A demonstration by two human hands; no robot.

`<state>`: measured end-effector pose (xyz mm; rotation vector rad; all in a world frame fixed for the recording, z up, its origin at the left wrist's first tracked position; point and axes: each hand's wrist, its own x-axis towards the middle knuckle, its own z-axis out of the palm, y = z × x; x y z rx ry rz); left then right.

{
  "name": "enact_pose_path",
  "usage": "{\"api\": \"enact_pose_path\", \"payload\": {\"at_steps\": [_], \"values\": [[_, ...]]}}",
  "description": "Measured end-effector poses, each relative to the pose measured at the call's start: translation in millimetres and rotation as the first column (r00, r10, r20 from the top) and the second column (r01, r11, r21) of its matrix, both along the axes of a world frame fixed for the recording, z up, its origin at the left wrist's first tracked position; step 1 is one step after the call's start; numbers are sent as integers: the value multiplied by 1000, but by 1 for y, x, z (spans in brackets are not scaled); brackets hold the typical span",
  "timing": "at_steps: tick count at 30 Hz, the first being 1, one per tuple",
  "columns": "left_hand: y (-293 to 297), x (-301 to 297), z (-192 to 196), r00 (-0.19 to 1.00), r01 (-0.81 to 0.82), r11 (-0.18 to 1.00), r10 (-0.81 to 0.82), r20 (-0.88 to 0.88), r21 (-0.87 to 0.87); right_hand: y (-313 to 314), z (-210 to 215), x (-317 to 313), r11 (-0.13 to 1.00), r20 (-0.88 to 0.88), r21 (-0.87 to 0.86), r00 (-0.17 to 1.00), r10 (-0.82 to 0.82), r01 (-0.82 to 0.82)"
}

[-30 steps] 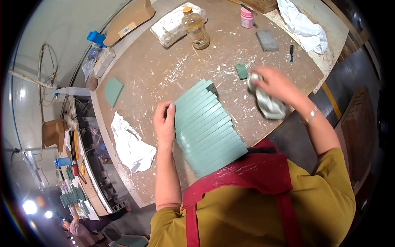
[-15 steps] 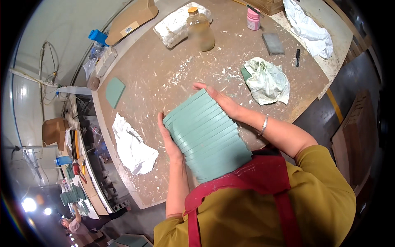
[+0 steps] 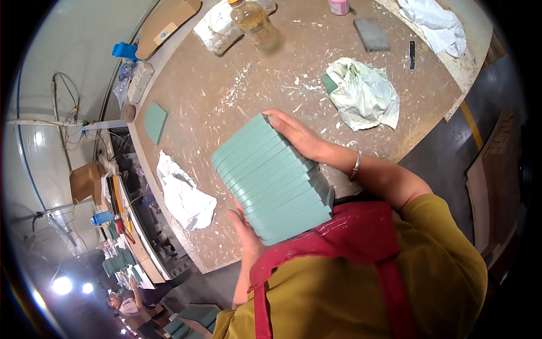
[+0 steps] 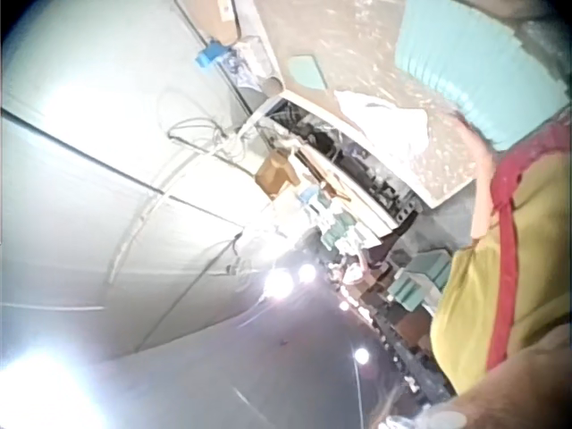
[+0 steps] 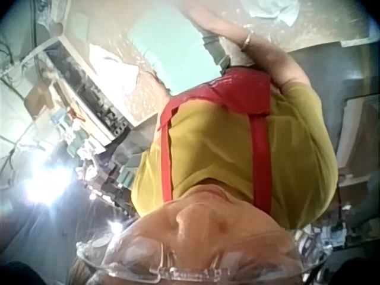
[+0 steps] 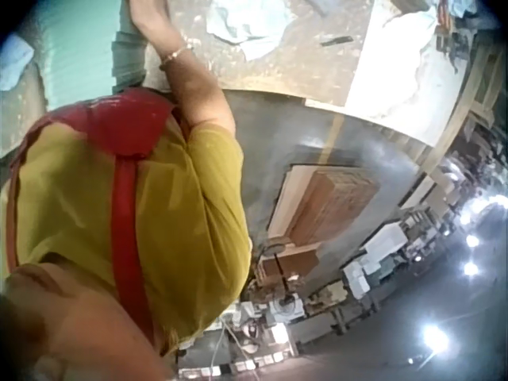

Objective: The person cleans a stack of green arched panels by wiping their edges with a cloth dampened from a bottle.

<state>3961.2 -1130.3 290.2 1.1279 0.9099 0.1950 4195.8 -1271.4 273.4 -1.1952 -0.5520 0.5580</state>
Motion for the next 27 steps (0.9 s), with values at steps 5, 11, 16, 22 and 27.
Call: {"api": "enact_pose_path", "payload": {"at_steps": [5,11,16,22,27], "values": [[-19,5,-2,997,-49,994,55,57,-98,3,-2,-4,999,-39,19,998,-47,48],[3,32,-3,981,-134,987,120,154,88,2,-2,0,1000,-33,27,999,12,-11],[34,79,-7,992,-61,998,64,106,-31,1,-21,-1,1000,-82,0,996,-17,17],[31,71,-28,961,-94,996,87,262,13,-1,-14,2,997,-244,75,969,24,-6],[25,81,0,976,-40,992,14,218,118,-6,-14,10,997,-159,-8,984,78,-81]]}}
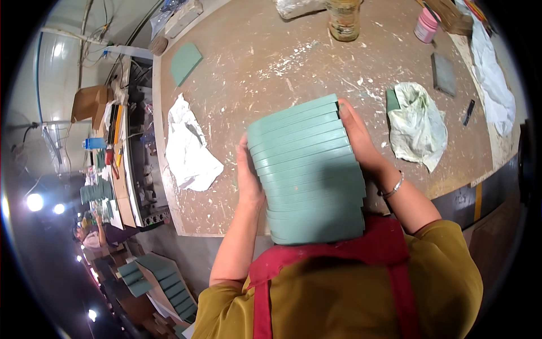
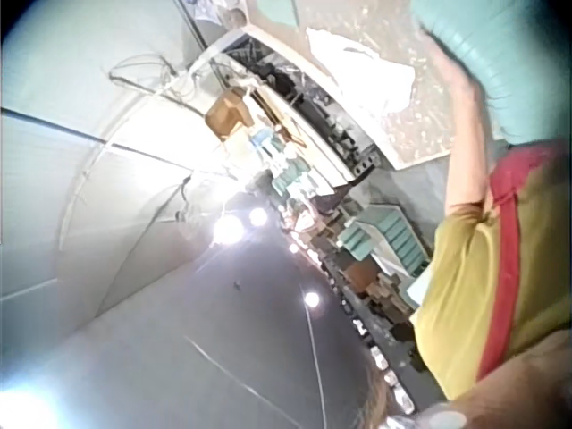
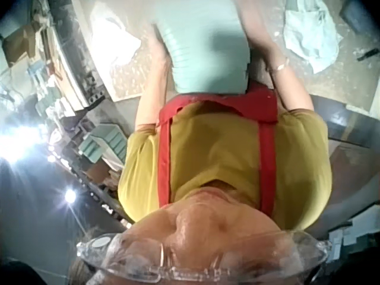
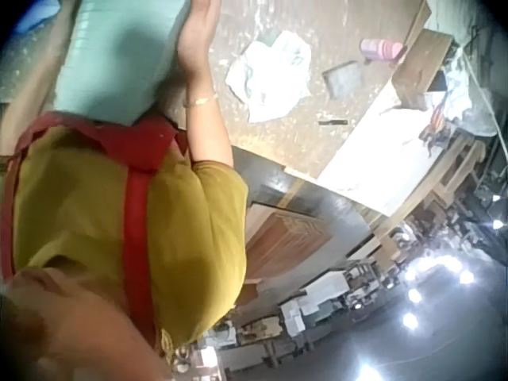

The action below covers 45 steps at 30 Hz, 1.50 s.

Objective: The person cleans a stack of green arched panels by wiping their edges with a cloth dampened from a bottle.

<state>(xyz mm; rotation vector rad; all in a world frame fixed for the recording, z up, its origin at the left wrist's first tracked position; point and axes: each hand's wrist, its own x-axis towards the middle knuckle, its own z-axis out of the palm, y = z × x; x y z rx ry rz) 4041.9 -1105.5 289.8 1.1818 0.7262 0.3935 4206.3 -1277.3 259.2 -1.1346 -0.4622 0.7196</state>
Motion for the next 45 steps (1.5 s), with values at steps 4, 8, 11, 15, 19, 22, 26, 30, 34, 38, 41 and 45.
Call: {"api": "enact_pose_path", "payload": {"at_steps": [4,8,11,15,19,22,26,30,34,38,41,45], "values": [[-5,0,-2,988,-94,996,93,-124,-2,3,2,-3,1000,-101,-15,995,-9,7],[-2,-14,-17,995,-101,972,99,-19,-214,2,5,-2,998,-139,47,989,57,-51],[-19,-4,-3,996,-91,978,93,1,-190,-6,2,-2,999,-96,33,995,-32,35],[-40,9,2,1000,-7,996,9,23,-84,-36,-7,-2,993,-20,-36,993,-116,116],[-54,16,-7,994,74,981,-58,91,-182,-58,30,-10,954,56,-172,969,-239,246],[-55,15,-39,994,76,922,-39,104,-380,-67,55,-13,918,253,-301,950,-185,259],[-42,9,-45,966,223,956,-190,175,-191,-56,76,-28,798,623,-400,772,-126,452],[-12,-25,18,966,114,969,-159,204,217,-6,116,-56,741,875,-403,463,141,537],[5,-67,50,907,122,956,-216,361,266,28,132,-81,683,901,-433,302,311,588],[12,-110,31,780,278,793,-516,355,543,46,141,-95,643,886,-453,232,402,617],[6,-126,13,729,331,606,-651,212,723,61,143,-103,634,870,-462,179,459,620],[6,-135,7,740,321,573,-649,177,754,71,147,-112,629,856,-474,154,494,616]]}}
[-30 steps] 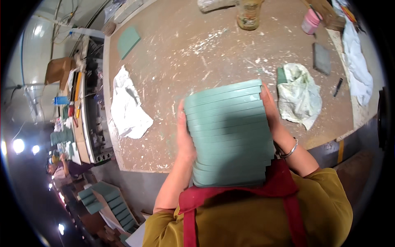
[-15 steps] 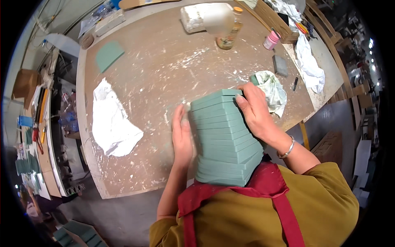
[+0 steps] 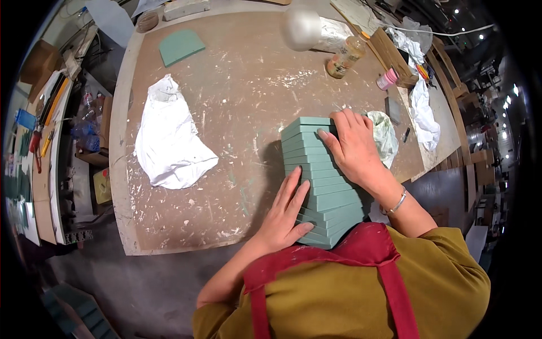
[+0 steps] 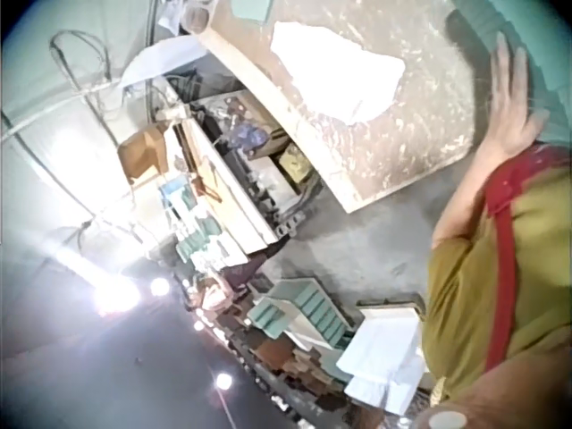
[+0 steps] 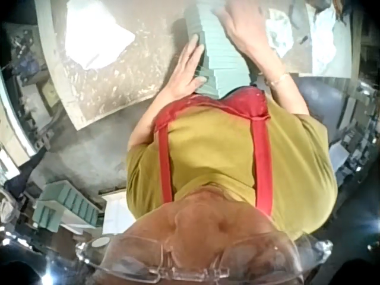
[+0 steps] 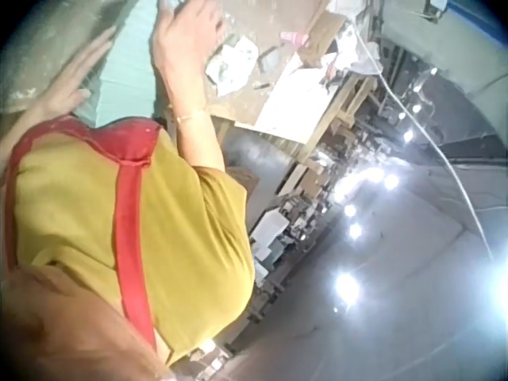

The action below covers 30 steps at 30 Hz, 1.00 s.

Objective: The person cleans a stack of green arched panels by wiping their edges with a cloth dampened from a bottle.

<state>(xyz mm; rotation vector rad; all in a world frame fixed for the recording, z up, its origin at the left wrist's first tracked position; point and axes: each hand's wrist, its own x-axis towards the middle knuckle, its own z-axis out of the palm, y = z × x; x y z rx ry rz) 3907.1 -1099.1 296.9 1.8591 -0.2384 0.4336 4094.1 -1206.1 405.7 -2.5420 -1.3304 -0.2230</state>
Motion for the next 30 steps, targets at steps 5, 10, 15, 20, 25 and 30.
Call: {"api": "enact_pose_path", "payload": {"at_steps": [5,10,15,20,25,30], "values": [[3,-10,-6,999,-27,997,26,-19,-72,15,3,-7,997,100,-53,993,56,-51],[6,-15,-17,999,-54,983,55,-3,-174,30,10,10,981,-36,-116,987,153,-157],[12,-19,-26,1000,-21,950,18,-13,-312,19,39,55,981,-677,-102,734,54,-166],[10,-21,-32,998,-1,938,-21,-61,-347,-14,-20,90,936,-942,300,213,260,186],[6,-36,-19,939,-142,821,-64,-337,-553,-1,-46,56,812,-856,455,433,284,366],[7,-52,23,933,-86,841,-120,-339,-534,14,-45,39,809,-789,518,521,326,278]]}}
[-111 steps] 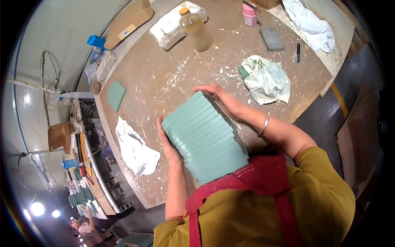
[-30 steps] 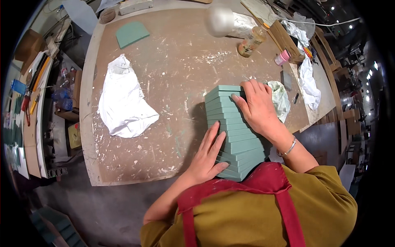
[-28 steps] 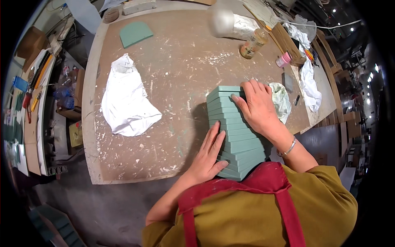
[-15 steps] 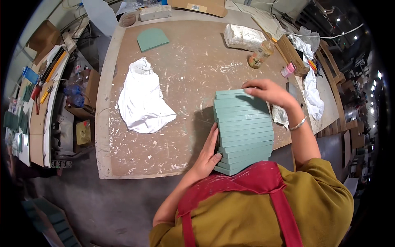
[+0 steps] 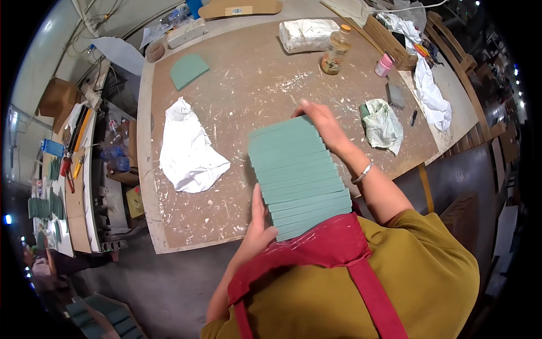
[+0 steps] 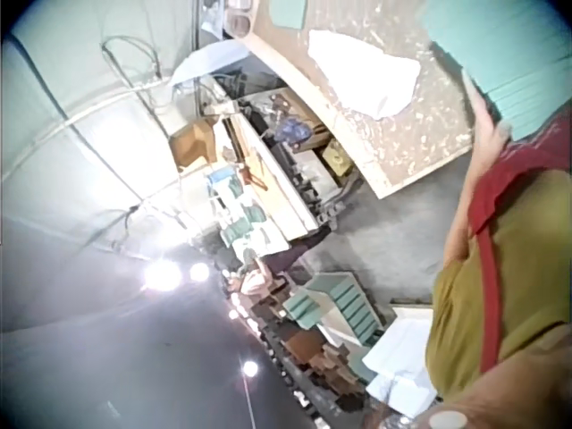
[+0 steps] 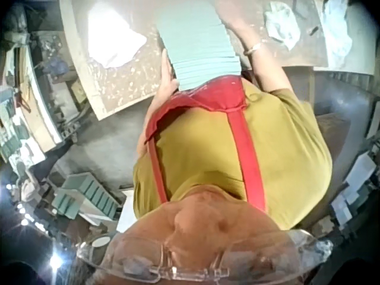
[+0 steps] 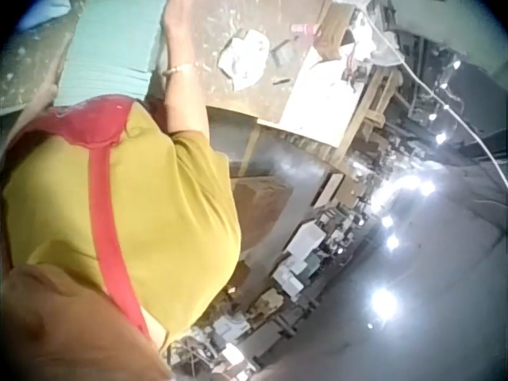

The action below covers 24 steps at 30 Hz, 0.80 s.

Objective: The person cleans a stack of green arched panels by wiping their edges with a cloth dampened from a bottle.

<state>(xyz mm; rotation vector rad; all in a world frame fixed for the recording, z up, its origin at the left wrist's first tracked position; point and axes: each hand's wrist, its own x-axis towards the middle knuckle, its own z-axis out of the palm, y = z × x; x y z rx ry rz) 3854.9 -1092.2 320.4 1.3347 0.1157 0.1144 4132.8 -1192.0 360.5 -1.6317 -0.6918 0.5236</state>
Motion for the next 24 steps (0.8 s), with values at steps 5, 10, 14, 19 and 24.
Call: {"api": "enact_pose_path", "payload": {"at_steps": [5,10,14,19,24], "values": [[4,-13,14,993,-6,999,0,-118,-49,14,6,-14,999,48,35,999,4,-6],[-7,-6,52,945,-2,993,42,-324,121,16,3,-17,999,77,19,997,-33,31],[-2,-14,58,943,-29,988,77,-324,150,17,7,-25,997,109,-62,994,-30,36],[6,-24,46,959,-74,994,93,-268,80,33,17,-34,978,239,-193,971,-25,73],[16,-33,31,982,-184,749,120,143,636,65,33,-55,918,380,-391,920,101,60]]}}
